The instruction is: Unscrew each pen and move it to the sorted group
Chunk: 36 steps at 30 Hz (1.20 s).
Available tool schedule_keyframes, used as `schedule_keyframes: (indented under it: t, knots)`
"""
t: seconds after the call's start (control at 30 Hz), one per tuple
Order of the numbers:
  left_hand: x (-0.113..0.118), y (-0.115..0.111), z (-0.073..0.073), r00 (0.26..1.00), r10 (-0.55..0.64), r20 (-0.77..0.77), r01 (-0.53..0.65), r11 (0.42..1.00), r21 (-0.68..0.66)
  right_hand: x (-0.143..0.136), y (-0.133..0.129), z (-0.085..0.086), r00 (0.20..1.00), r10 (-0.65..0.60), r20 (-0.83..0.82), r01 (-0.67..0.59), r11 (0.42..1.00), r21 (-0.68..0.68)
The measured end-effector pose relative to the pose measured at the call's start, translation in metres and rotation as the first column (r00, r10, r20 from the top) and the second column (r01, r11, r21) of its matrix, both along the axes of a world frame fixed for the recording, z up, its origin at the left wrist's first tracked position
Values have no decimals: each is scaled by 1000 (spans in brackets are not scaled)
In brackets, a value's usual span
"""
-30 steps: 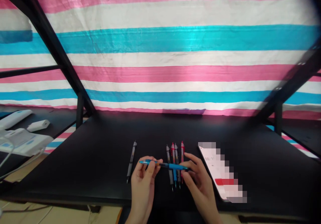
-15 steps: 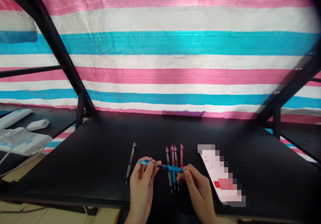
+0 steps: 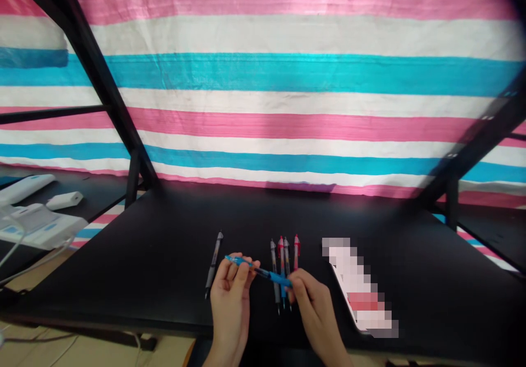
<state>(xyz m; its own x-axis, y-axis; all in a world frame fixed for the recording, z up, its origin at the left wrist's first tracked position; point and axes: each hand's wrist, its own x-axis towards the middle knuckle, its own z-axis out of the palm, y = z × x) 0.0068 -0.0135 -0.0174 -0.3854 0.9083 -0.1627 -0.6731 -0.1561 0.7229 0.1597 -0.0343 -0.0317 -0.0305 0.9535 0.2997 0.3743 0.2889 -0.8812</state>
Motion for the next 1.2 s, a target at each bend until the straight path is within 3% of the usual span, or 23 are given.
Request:
schedule_keyframes:
  t: [0.33, 0.5, 0.6, 0.73, 0.9, 1.2]
  knots:
    - [4, 0, 1, 999, -23, -30, 24, 999, 41, 0, -1, -5, 987, -85, 134, 70, 991, 113]
    - [1, 2, 8, 998, -43, -35, 45, 997, 68, 1, -1, -1, 999, -38, 24, 37, 999, 4]
    - [-16, 7, 21, 992, -40, -121, 50, 995, 86, 3, -2, 2, 993, -2, -115, -4, 998, -55]
    - [-52, 16, 40, 946, -70, -318, 115, 986, 124, 5, -5, 2, 952, -96, -290, 73, 993, -91]
    - [-81, 28, 48, 868, -101, -486, 189, 973, 136, 6, -4, -3, 956, -87, -279, 51, 990, -133]
    - [-95, 60, 50, 791, -219, -572, 319, 944, 80, 8, -3, -4, 966, -52, -253, 18, 991, -136]
